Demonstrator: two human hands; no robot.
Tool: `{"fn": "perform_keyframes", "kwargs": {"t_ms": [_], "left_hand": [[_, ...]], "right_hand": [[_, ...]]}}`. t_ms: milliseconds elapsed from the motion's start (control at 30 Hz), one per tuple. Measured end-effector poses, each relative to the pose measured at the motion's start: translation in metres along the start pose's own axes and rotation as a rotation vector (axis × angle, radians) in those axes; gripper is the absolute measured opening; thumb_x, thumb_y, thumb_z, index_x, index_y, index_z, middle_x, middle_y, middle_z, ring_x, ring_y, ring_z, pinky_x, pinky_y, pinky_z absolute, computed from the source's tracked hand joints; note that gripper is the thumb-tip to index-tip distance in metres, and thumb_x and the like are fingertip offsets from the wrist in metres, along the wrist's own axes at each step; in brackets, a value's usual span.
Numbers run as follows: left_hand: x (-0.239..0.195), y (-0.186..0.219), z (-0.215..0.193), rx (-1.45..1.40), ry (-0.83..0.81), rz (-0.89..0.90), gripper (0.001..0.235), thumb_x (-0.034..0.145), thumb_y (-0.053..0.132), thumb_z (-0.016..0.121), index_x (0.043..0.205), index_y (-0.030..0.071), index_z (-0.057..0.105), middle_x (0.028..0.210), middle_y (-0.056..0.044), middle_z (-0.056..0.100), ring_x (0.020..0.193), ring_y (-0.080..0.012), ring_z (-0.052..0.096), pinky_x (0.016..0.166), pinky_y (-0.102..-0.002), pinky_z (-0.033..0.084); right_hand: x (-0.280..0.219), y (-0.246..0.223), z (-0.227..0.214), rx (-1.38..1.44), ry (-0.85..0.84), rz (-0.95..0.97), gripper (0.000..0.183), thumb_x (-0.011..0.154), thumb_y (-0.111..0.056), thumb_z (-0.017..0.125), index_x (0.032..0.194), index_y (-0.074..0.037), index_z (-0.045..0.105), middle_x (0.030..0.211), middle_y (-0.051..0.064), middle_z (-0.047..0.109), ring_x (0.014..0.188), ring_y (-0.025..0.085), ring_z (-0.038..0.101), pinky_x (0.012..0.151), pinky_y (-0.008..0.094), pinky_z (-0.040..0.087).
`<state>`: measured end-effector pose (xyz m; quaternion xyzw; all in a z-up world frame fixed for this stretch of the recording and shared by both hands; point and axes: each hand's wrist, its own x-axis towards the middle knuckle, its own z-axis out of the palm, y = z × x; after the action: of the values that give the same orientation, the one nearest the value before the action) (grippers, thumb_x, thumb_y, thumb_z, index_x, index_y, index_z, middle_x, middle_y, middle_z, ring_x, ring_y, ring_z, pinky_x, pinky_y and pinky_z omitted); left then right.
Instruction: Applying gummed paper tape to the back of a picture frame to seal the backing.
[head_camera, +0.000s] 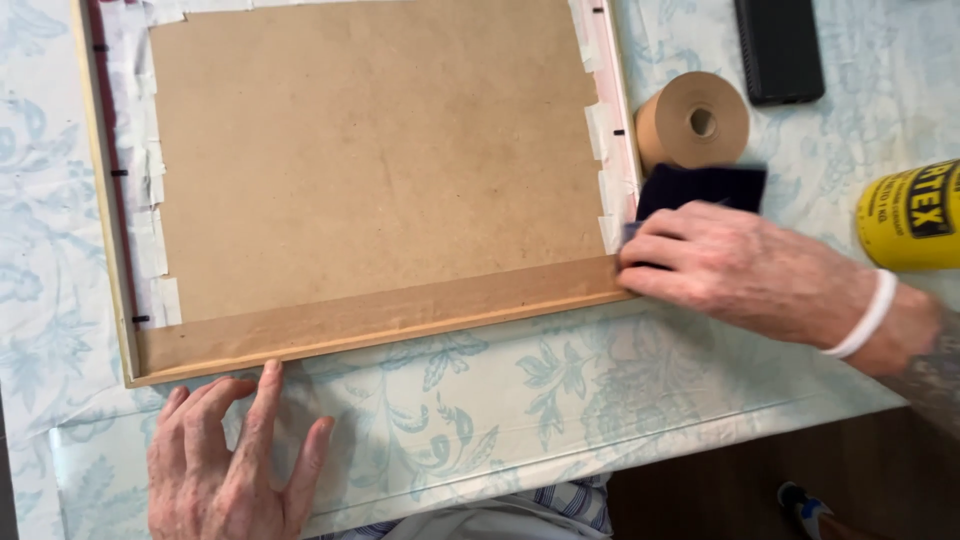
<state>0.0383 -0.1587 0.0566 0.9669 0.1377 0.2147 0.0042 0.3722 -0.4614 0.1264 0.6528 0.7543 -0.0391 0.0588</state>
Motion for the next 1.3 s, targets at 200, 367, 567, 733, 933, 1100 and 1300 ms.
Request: {"fn": "perform_keyframes", "kwargs": {"t_ms": [200, 367, 567, 733, 933, 1100, 1300], "left_hand": [[-0.012, -0.027, -0.011, -0.152, 0.005, -0.115, 0.052, 0.097, 0.030, 0.082, 0.139, 0.001, 0.076, 0.137, -0.022, 0.068, 0.121, -0.0388, 0.067, 0.106, -0.047, 0.057], [-0.016, -0.079, -0.013, 0.088, -0.015, -0.047, 0.046, 0.108, 0.027, 0.085, 0.139, -0.006, 0.082, 0.142, -0.018, 0.076, 0.118, -0.0391, 0.072, 0.110, -0.049, 0.059], [-0.012, -0.077, -0.016, -0.041, -0.081, -0.135, 0.041, 0.102, 0.023, 0.083, 0.135, -0.003, 0.080, 0.133, -0.019, 0.073, 0.123, -0.0349, 0.068, 0.125, -0.058, 0.046], [-0.001, -0.075, -0.021, -0.161, -0.098, -0.192, 0.040, 0.097, 0.014, 0.076, 0.134, 0.001, 0.072, 0.129, -0.016, 0.069, 0.119, -0.0341, 0.062, 0.124, -0.061, 0.038], [0.001, -0.080, -0.018, -0.247, -0.085, -0.233, 0.041, 0.089, 0.005, 0.067, 0.130, 0.004, 0.069, 0.123, -0.013, 0.066, 0.115, -0.0324, 0.060, 0.120, -0.058, 0.035], [0.002, -0.088, -0.018, -0.250, -0.098, -0.258, 0.049, 0.081, 0.001, 0.066, 0.129, 0.008, 0.068, 0.117, -0.007, 0.066, 0.109, -0.0299, 0.061, 0.120, -0.057, 0.030], [0.006, -0.086, -0.023, -0.201, -0.028, -0.241, 0.038, 0.088, -0.003, 0.065, 0.123, 0.011, 0.068, 0.114, -0.003, 0.065, 0.104, -0.0259, 0.063, 0.117, -0.060, 0.033]], "right_hand": [[-0.021, -0.035, -0.012, 0.139, 0.236, 0.215, 0.027, 0.097, 0.006, 0.058, 0.120, -0.005, 0.068, 0.118, 0.009, 0.069, 0.107, 0.030, 0.066, 0.095, 0.043, 0.057], [-0.025, -0.044, 0.008, 0.297, 0.322, 0.299, 0.025, 0.099, -0.006, 0.060, 0.122, -0.003, 0.068, 0.120, 0.011, 0.069, 0.105, 0.027, 0.067, 0.094, 0.037, 0.058], [0.000, -0.055, 0.000, 0.190, 0.290, 0.291, 0.018, 0.100, 0.002, 0.058, 0.115, 0.002, 0.068, 0.109, 0.012, 0.068, 0.096, 0.030, 0.064, 0.084, 0.039, 0.057], [0.052, -0.072, 0.002, 0.230, 0.323, 0.238, 0.021, 0.102, 0.003, 0.051, 0.115, -0.001, 0.067, 0.110, 0.012, 0.067, 0.098, 0.033, 0.064, 0.092, 0.044, 0.055], [0.139, -0.098, -0.002, 0.318, 0.356, 0.158, 0.017, 0.102, 0.001, 0.054, 0.111, -0.001, 0.068, 0.107, 0.012, 0.066, 0.094, 0.030, 0.064, 0.090, 0.042, 0.055], [0.230, -0.124, -0.014, 0.367, 0.401, 0.052, 0.014, 0.101, 0.005, 0.055, 0.107, -0.001, 0.067, 0.102, 0.010, 0.065, 0.090, 0.028, 0.062, 0.086, 0.039, 0.054], [0.303, -0.144, -0.017, 0.311, 0.430, -0.063, 0.009, 0.096, 0.004, 0.064, 0.104, 0.001, 0.068, 0.099, 0.013, 0.065, 0.089, 0.029, 0.059, 0.079, 0.040, 0.054]]}}
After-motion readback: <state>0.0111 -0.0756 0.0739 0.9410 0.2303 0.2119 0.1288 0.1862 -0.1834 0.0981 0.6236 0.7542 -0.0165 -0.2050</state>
